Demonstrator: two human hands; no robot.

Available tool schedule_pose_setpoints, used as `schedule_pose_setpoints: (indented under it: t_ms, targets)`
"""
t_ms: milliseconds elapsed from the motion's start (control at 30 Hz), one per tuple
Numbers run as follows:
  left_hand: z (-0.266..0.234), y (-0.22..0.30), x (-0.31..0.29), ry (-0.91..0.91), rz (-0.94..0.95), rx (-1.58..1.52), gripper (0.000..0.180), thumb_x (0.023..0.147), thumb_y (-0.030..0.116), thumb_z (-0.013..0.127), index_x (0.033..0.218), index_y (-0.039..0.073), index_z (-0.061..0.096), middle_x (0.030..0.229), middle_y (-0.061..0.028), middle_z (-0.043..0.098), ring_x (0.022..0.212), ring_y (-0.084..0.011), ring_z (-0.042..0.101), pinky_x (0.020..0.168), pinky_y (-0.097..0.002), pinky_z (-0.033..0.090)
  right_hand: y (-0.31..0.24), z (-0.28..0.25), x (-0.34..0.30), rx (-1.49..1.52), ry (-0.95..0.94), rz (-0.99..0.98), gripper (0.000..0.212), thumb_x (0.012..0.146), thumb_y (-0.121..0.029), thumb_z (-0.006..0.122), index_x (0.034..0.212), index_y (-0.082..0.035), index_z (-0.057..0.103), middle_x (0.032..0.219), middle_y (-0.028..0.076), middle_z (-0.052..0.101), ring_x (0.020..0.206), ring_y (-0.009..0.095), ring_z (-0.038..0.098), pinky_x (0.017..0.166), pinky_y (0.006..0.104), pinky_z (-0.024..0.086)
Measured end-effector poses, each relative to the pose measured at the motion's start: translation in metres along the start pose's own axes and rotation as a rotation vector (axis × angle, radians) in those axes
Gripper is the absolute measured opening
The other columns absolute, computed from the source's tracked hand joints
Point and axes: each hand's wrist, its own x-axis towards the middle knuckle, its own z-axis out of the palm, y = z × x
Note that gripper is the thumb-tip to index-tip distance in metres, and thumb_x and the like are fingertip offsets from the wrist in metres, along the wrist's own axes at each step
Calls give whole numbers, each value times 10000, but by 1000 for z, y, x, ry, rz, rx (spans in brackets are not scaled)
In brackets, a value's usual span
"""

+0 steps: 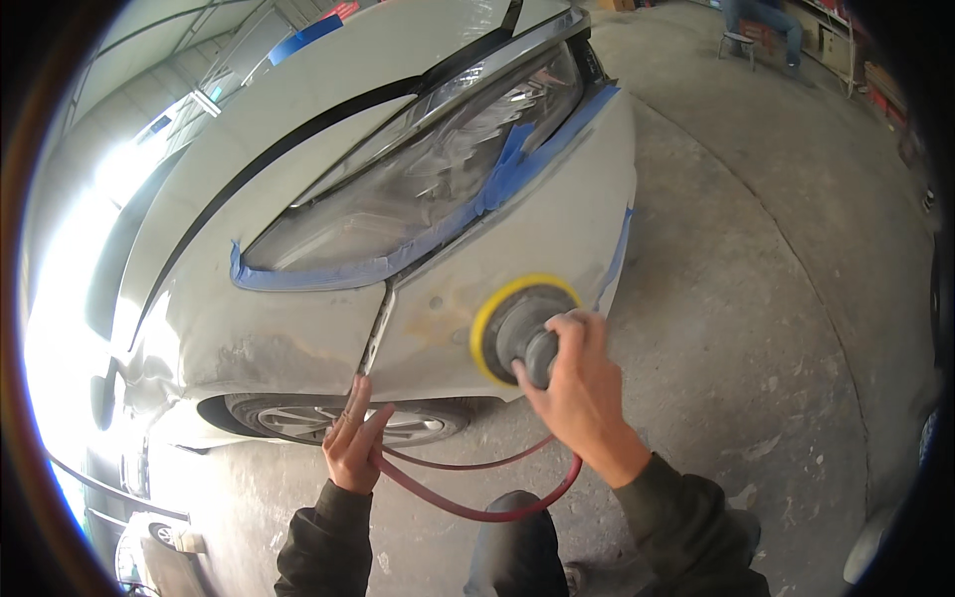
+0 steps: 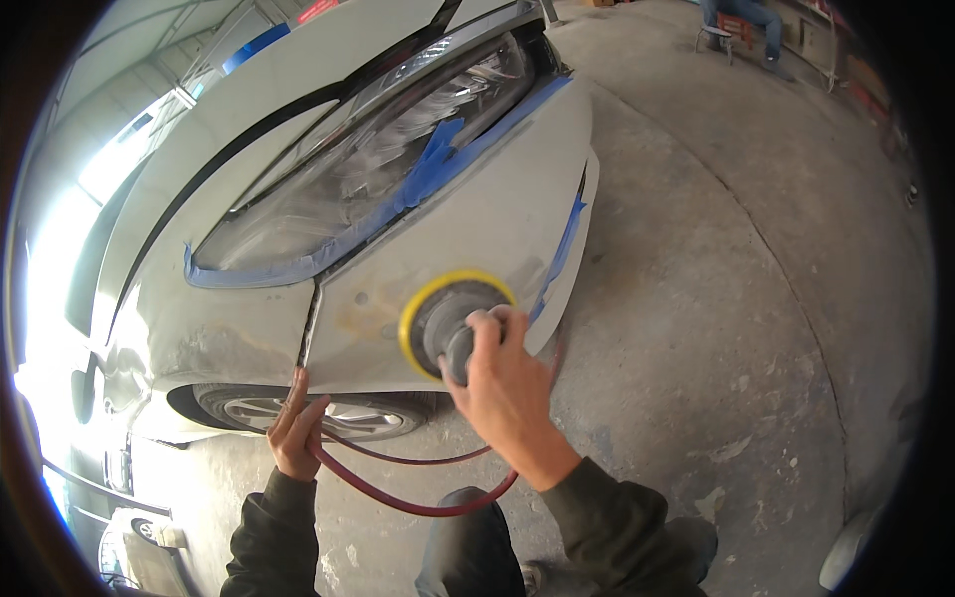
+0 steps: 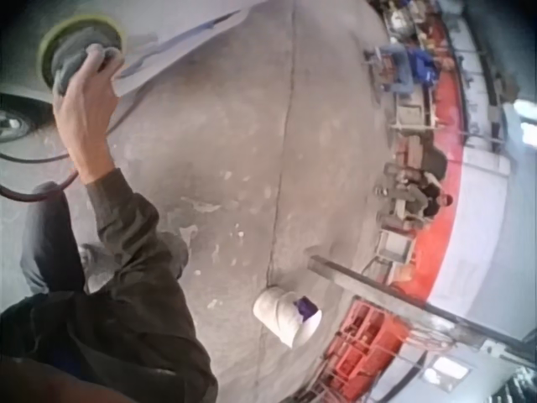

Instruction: The person applies blue painter's tape to the front bumper and headlight area of a white car, then uses a pneumatic polisher with a yellow pad to buff the bumper surface. The person moves the polisher across the bumper and briefly touches the surface with a hand.

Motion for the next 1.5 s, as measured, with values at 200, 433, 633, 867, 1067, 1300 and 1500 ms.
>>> schedule_pose_setpoints:
  t_ms: [200,433,633,867,1067,1300,1500]
  targets:
    - [3,-4,2,-1,-14,-48,445,721,-167,656,1091,45,785,1413,-224,646,1312,-394,632,957,-417,600,-14,-4,40,25,-1,-19,603,816,-216,855,1269,-68,486,1237,189,515,870,381,720,626,437,623]
    - [3,3,0,13,-39,-14,370,774,-133,683,1087,37,782,1415,-233,640,1319,-397,624,1007,-431,590,5,-11,21,28,-34,24,615,817,-236,866,1254,-55,473,1213,179,518,898,359,696,648,423,606]
    - [-1,0,0,-21,-76,-40,336,790,-113,693,1076,37,784,1411,-240,641,1318,-400,624,1044,-438,573,3,-15,29,57,-58,30,588,824,-209,860,1250,-54,485,1226,182,509,805,371,721,617,426,619]
    - [0,1,3,-5,-48,-69,395,762,-147,666,1094,32,783,1414,-244,638,1321,-402,622,1042,-442,573,-8,-13,41,65,-20,-7,586,829,-201,853,1259,-51,483,1233,187,506,810,374,718,615,431,621]
    - [-1,3,1,-22,-54,10,363,788,-115,658,1098,27,781,1420,-250,632,1318,-404,624,1042,-443,572,-14,-6,26,33,-47,-38,560,826,-238,858,1231,-76,506,1221,163,529,757,336,698,575,402,586]
    - [-5,2,2,-41,-74,-32,312,818,-96,683,1088,28,780,1412,-256,633,1318,-407,621,1056,-445,565,11,-13,40,98,11,113,580,845,-234,845,1252,-58,472,1200,185,517,922,384,685,700,453,593]
    - [4,7,2,-11,-69,13,298,833,-107,679,1083,23,777,1416,-254,631,1322,-402,620,1048,-443,568,10,-6,-1,101,-65,112,598,847,-218,841,1264,-32,453,1213,212,507,964,413,649,783,482,582]
